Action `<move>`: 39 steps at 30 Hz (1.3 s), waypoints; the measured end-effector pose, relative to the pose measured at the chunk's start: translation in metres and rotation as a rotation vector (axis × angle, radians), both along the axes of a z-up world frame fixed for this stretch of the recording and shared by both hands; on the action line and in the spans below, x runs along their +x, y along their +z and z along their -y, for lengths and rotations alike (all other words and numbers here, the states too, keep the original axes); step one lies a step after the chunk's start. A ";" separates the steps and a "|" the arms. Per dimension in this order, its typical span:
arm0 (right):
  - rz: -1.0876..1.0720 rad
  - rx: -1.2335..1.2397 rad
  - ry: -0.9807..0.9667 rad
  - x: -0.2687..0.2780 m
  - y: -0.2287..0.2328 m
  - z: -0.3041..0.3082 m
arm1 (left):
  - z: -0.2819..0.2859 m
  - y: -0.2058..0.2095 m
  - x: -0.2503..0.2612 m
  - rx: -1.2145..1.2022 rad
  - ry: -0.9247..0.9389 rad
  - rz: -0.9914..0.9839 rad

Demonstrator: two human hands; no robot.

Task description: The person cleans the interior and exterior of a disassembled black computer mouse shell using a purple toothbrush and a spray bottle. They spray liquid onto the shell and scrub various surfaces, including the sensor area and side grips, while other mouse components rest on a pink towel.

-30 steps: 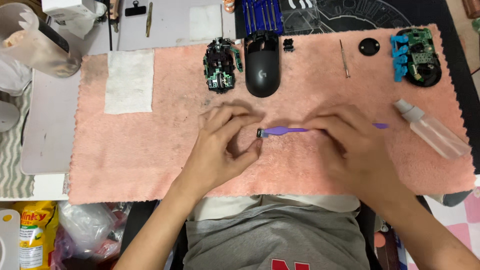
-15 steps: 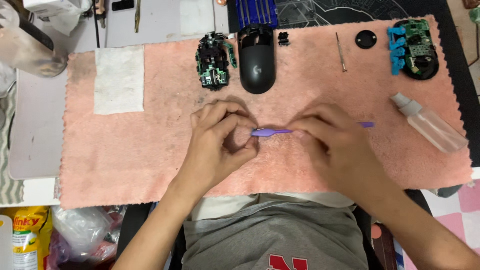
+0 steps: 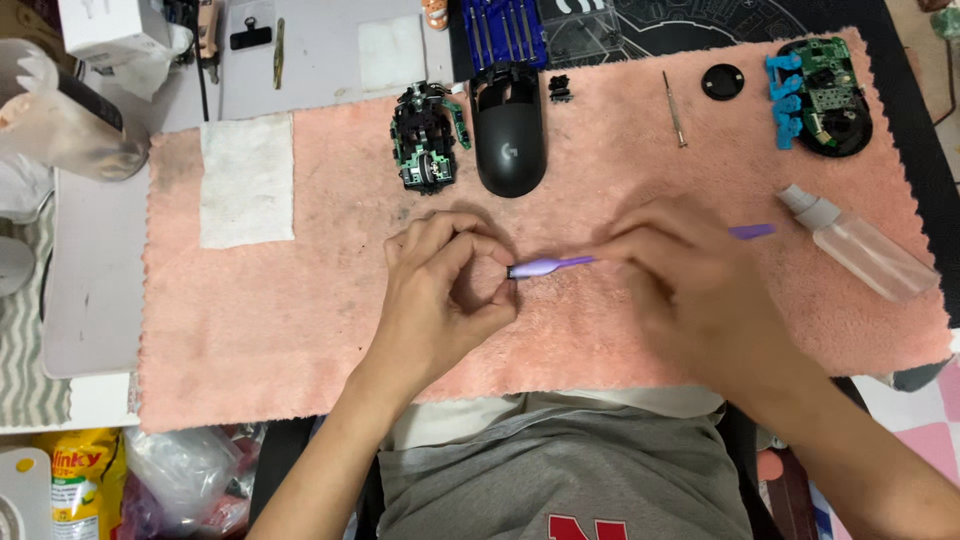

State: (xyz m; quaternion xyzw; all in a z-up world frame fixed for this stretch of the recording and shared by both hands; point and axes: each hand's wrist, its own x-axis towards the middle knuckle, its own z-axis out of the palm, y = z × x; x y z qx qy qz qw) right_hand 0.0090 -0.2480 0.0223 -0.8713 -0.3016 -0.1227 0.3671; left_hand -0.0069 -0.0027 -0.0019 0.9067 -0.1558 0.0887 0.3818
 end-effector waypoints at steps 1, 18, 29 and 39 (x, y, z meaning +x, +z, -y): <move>-0.001 0.000 -0.006 0.001 -0.003 0.001 | 0.000 0.000 0.000 0.000 -0.006 -0.001; 0.039 -0.051 -0.029 0.007 0.002 0.026 | 0.002 0.005 0.001 -0.019 0.008 -0.066; 0.079 -0.052 -0.099 0.009 0.000 0.030 | -0.007 0.020 -0.001 -0.232 -0.046 -0.040; 0.062 -0.027 -0.047 0.004 0.006 0.023 | 0.009 0.019 0.004 -0.128 -0.141 0.026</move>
